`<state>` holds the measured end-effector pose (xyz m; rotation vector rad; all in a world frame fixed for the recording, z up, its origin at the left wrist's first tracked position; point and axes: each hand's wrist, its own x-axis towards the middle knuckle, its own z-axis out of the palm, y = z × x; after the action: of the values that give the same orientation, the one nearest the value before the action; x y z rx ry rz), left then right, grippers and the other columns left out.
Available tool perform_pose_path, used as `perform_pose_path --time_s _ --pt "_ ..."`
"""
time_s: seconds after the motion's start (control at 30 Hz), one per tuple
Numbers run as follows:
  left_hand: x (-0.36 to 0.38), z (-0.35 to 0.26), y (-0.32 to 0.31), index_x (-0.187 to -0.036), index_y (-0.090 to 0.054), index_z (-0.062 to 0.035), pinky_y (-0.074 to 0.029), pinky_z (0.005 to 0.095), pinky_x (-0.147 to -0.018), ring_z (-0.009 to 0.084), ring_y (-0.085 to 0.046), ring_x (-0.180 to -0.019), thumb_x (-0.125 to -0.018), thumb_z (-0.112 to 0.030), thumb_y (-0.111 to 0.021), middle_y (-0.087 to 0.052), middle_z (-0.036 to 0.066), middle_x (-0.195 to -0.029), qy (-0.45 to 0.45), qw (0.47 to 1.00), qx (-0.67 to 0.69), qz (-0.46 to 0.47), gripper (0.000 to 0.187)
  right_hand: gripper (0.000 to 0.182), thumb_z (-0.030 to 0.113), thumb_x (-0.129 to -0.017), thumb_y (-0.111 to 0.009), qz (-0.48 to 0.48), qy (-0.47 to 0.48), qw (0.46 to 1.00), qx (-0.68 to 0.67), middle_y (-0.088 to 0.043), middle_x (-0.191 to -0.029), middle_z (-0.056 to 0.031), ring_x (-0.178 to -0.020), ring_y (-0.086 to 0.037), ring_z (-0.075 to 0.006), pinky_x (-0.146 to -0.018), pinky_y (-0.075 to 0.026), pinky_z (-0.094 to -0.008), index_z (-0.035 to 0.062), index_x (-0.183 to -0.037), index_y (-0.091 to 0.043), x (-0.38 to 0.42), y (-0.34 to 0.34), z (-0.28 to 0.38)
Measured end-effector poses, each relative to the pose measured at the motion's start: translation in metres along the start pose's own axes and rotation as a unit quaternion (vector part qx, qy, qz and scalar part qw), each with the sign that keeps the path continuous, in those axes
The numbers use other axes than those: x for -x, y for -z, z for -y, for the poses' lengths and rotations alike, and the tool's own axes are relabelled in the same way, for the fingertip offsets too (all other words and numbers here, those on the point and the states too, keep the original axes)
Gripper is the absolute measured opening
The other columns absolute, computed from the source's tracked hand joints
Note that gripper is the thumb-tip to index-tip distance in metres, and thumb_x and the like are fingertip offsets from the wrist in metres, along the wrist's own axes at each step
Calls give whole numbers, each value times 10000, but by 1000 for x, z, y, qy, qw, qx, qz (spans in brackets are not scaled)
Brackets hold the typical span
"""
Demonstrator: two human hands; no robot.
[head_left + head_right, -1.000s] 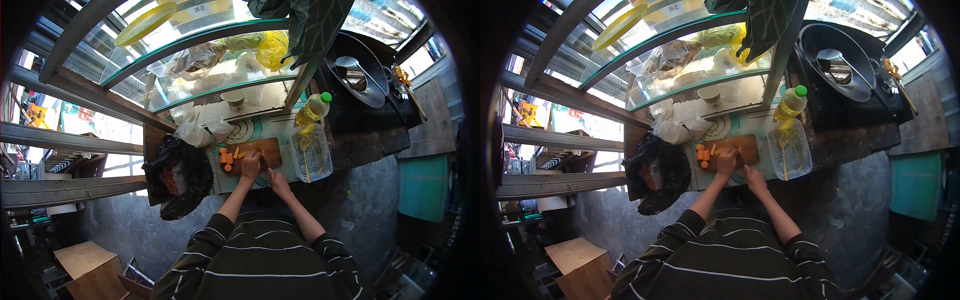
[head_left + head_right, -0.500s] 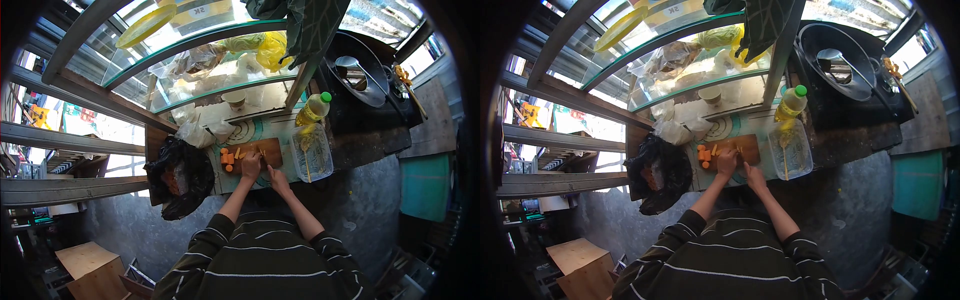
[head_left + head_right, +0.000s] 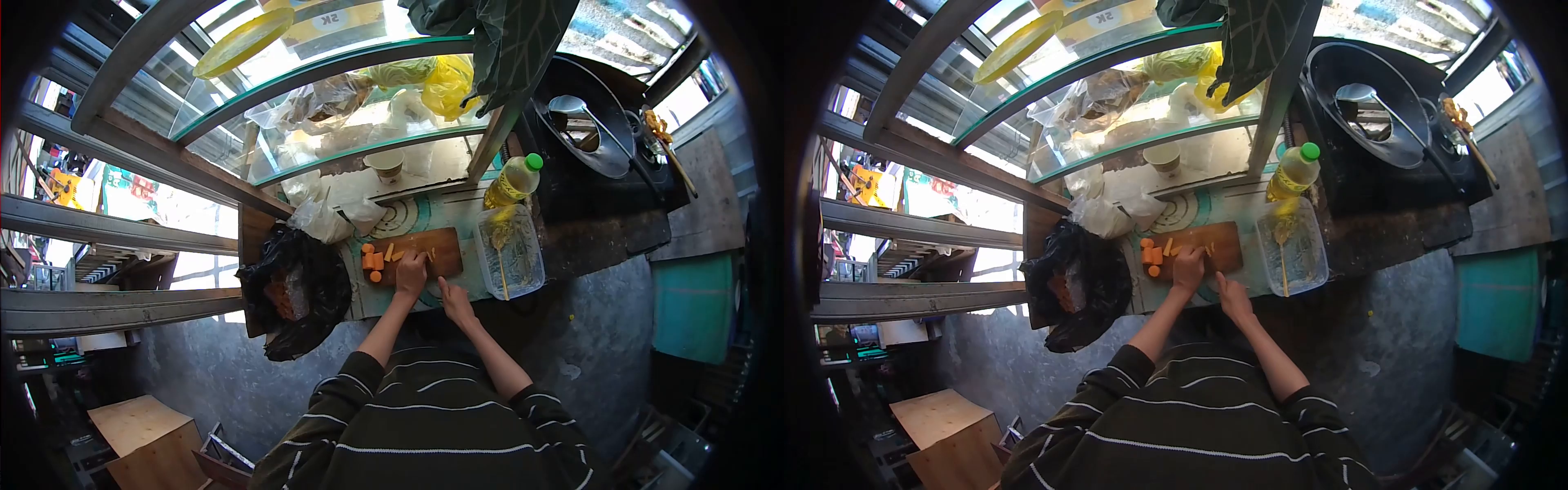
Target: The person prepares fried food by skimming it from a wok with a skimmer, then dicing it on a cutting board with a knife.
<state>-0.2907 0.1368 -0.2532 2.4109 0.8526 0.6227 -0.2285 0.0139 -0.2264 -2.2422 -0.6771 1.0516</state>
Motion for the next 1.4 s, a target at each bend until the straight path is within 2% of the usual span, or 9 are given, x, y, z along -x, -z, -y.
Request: perform_pose_path --time_s 0.2,0.27,0.4,0.47,0.67,0.9,1.0,1.07,1.4 --pt "1 0 -2 -787 -609 12 -462 351 -658 289 -549 -741 -692 -11 -569 -535 141 -728 17 1000 9 4 106 629 471 -890 -267 -12 -6 1000 20 -545 -796 -296 -865 -496 -448 -740 -377 -486 -56 -781 -592 0 0 1" --pt "-1 0 1 -783 -610 11 -461 353 -660 290 -549 -741 -693 -12 -570 -536 139 -727 17 1000 7 5 101 639 476 -889 -282 -33 15 999 -2 -539 -744 -307 -849 -505 -453 -714 -390 -470 -70 -724 -570 -8 0 7" --pt "-1 -1 1 -778 -611 10 -457 357 -668 293 -546 -740 -694 -17 -572 -536 135 -727 25 1000 14 -2 96 636 472 -891 -282 -5 10 1000 -3 -539 -744 -307 -849 -505 -451 -720 -387 -472 -72 -728 -569 2 1 2" --pt "-1 0 2 -778 -612 11 -456 357 -669 293 -545 -741 -694 -15 -570 -536 136 -730 26 1000 15 6 98 628 463 -892 -272 7 15 1000 11 -539 -786 -306 -873 -491 -449 -732 -378 -489 -63 -758 -588 11 0 -8" --pt "5 1 0 -796 -611 15 -455 358 -672 294 -543 -756 -687 4 -555 -535 144 -740 9 1000 -2 10 123 621 465 -891 -276 -3 9 1000 -5 -535 -806 -313 -895 -484 -447 -748 -378 -482 -60 -797 -595 -9 1 3" --pt "2 0 0 -807 -611 14 -462 356 -681 295 -544 -761 -680 12 -551 -538 144 -744 23 1000 4 13 141 613 462 -892 -275 14 -3 1000 11 -540 -811 -306 -889 -489 -445 -744 -384 -475 -59 -825 -593 10 -4 -11" --pt "2 1 -1 -800 -613 12 -460 357 -676 295 -545 -758 -682 -3 -563 -538 142 -742 30 999 2 10 129 613 458 -894 -273 7 11 1000 15 -540 -820 -306 -896 -492 -439 -753 -381 -472 -59 -821 -595 0 -2 -4" --pt "2 1 1 -795 -612 11 -460 357 -674 295 -545 -757 -684 -10 -569 -538 142 -741 37 999 2 11 121 644 475 -890 -281 -12 14 1000 6 -532 -745 -307 -857 -500 -451 -714 -385 -472 -83 -742 -566 -9 0 5" --pt "0 4 4 -771 -613 7 -456 361 -668 292 -543 -758 -689 -16 -574 -540 131 -740 30 999 12 -2 94 643 475 -890 -275 -2 10 1000 23 -533 -765 -315 -878 -500 -447 -736 -385 -475 -80 -769 -575 5 0 -1"
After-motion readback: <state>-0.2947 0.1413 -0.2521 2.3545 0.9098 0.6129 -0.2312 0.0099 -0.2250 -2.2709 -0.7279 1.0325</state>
